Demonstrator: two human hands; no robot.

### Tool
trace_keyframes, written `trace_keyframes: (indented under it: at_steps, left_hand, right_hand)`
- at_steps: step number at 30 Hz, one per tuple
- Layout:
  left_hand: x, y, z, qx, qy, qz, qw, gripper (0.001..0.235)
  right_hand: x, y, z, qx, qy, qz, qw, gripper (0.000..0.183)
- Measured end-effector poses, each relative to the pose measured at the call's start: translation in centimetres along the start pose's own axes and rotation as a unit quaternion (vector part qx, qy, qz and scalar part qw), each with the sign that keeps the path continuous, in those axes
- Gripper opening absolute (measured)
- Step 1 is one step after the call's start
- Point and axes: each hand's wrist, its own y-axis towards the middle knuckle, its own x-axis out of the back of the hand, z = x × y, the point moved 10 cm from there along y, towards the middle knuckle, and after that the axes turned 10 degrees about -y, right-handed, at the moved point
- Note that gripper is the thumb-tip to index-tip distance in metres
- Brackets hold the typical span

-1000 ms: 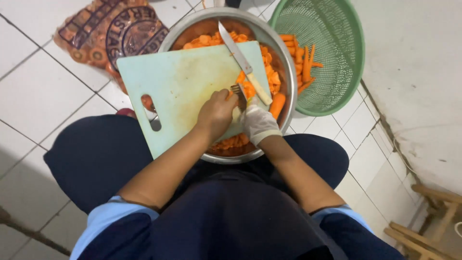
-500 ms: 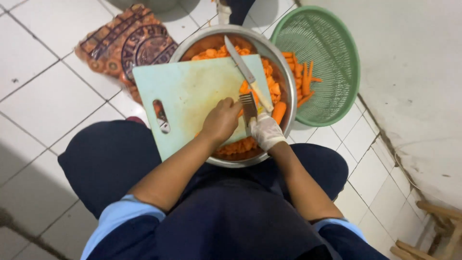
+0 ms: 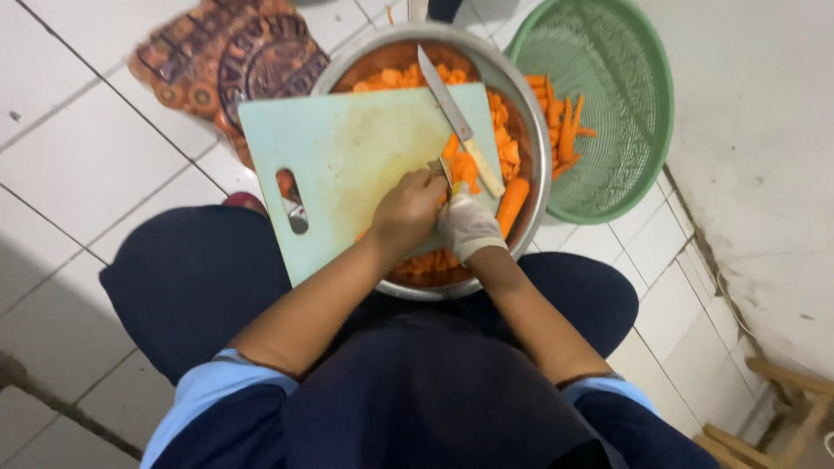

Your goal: The person slices carrots into thin rounds using a crinkle-cut knife on a cutting board. The sliced carrots are collected in a metal bowl placed below the board.

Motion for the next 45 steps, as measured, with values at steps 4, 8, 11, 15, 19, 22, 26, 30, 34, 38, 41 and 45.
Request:
trace_keyframes:
  at_steps: [4, 8, 11, 15, 19, 22, 26, 30, 34, 38, 41, 45]
  left_hand:
    - [2.4, 0.8, -1.0, -0.018, 0.002, -0.016, 1.000, 0.004]
    - [2.9, 0.1, -1.3, -0.028, 0.073, -0.060, 0.995, 0.013]
    - [2.0, 0.6, -0.8, -0.018, 0.052, -0.035, 0.998, 0.015]
    - [1.7, 1.0, -0.3, 0.094, -0.056, 0.121, 0.987, 0.008]
    - [-1.0, 0.3, -0.4, 0.120, -0.100, 0.195, 0.968, 0.013]
    - [1.3, 1.2, -0.7, 0.001, 0.041, 0.021, 0.999, 0.007]
    - [2.4, 1.4, -1.3, -0.005, 0.055, -0.001, 0.998, 0.012]
    - [1.4, 0.9, -1.0, 0.009, 0.021, 0.041, 0.999, 0.009]
    - [2.2, 1.3, -1.4, -0.032, 0.047, -0.037, 0.998, 0.009]
    - [3.0, 1.1, -1.8, -0.036, 0.056, -0.045, 0.997, 0.014]
    - [2.8, 0.4, -1.2, -0.010, 0.047, -0.048, 0.998, 0.016]
    - [2.3, 0.5, -1.2, -0.020, 0.058, -0.046, 0.997, 0.012]
  right_hand:
    - [-1.8, 2.8, -3.0, 0.053, 0.045, -0.056, 0.996, 0.045]
    - [1.8, -1.5, -2.2, 0.124, 0.007, -0.194, 0.973, 0.037]
    - [3.1, -1.9, -2.3, 0.077, 0.009, -0.178, 0.981, 0.041]
    - [2.3, -1.2, -0.9, 0.042, 0.009, -0.102, 0.994, 0.044]
    - [-0.3, -2.0, -2.4, 0.004, 0.025, -0.035, 0.999, 0.047]
    - [0.7, 0.0, -2.6, -0.007, 0.031, -0.004, 0.999, 0.050]
    - [1.1, -0.9, -3.9, -0.012, 0.044, -0.068, 0.997, 0.055]
    - [2.3, -3.3, -1.6, 0.059, -0.058, -0.104, 0.991, 0.044]
    - [-1.1, 0.3, -1.7, 0.119, -0.090, -0.161, 0.976, 0.036]
    - [-1.3, 2.5, -1.9, 0.259, -0.185, -0.321, 0.892, 0.020]
    - [-0.9, 0.6, -1.9, 0.271, -0.162, -0.292, 0.903, 0.020]
    - [-5.4, 4.7, -5.6, -0.049, 0.022, -0.046, 0.997, 0.056]
